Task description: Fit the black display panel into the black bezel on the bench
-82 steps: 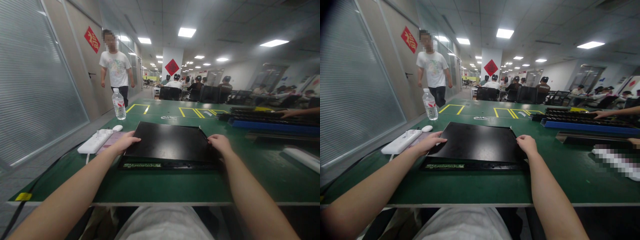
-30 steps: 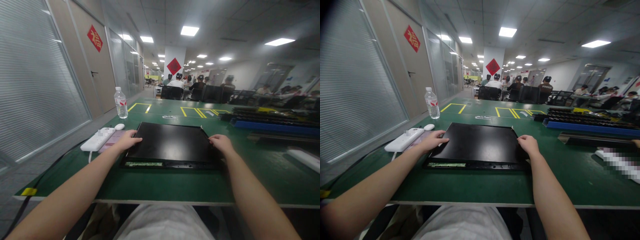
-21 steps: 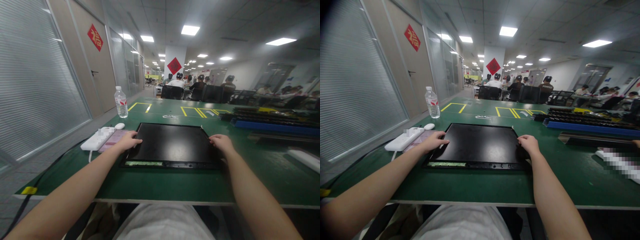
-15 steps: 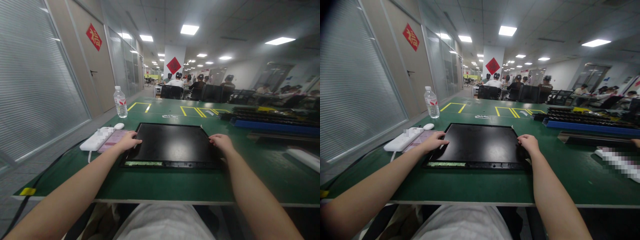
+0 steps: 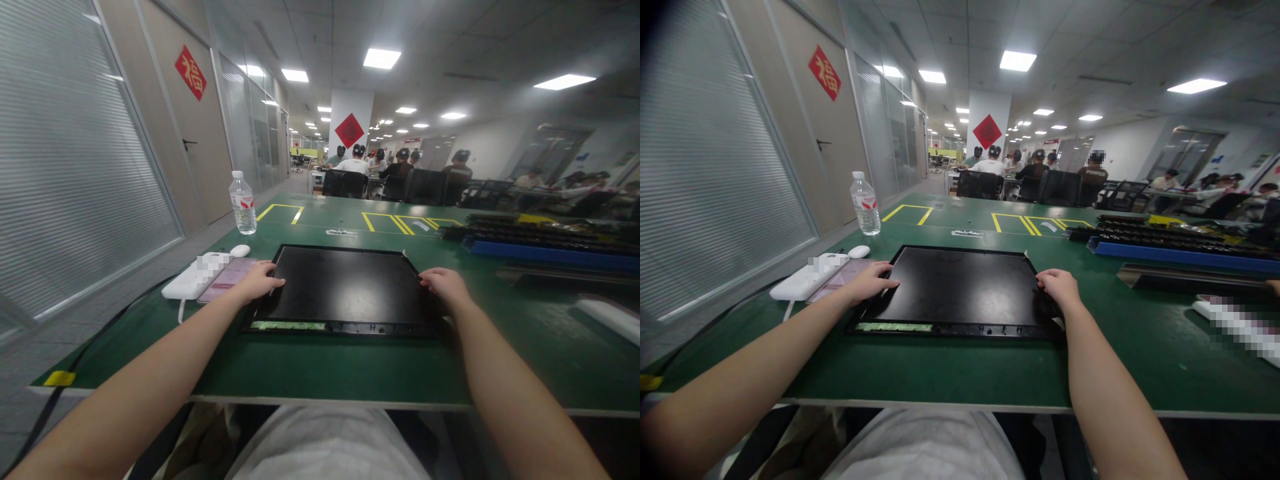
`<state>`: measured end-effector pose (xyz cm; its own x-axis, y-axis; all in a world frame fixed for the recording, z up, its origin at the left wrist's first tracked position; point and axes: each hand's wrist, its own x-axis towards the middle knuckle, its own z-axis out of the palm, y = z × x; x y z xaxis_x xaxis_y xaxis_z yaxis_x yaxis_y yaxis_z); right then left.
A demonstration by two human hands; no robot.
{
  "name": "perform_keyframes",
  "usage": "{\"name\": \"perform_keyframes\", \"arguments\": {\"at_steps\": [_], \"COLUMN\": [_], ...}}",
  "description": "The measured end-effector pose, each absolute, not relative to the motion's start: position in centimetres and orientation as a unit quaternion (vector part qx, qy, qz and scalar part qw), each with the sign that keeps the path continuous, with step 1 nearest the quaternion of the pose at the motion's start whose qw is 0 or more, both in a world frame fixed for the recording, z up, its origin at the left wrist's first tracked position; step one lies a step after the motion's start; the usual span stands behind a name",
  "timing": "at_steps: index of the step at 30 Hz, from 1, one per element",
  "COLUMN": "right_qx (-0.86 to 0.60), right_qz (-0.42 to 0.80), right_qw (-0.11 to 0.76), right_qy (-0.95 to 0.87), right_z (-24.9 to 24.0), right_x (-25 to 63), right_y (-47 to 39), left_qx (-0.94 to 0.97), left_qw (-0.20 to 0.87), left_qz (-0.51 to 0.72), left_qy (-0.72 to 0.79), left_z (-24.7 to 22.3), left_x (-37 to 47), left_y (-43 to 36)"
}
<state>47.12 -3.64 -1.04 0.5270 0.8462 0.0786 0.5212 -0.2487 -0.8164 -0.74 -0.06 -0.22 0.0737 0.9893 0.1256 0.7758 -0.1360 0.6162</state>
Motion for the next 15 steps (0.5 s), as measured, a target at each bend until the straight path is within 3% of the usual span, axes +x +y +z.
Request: {"name": "perform_keyframes", "arguments": {"at_steps": [15], "right_qx": [-0.789], "right_qz": [0.137], "right_qw": [0.371], "right_qy": [-0.470], "right_z": [-1.06], "right_x": [47.25], "right_y": [-3.55], "left_qx": [0.725], "left_qw": [0.171], "left_qz": [0.248], "left_qy": [0.619], "left_z": [-0.31], "left_x": [-0.66], "left_y": [-0.12]}}
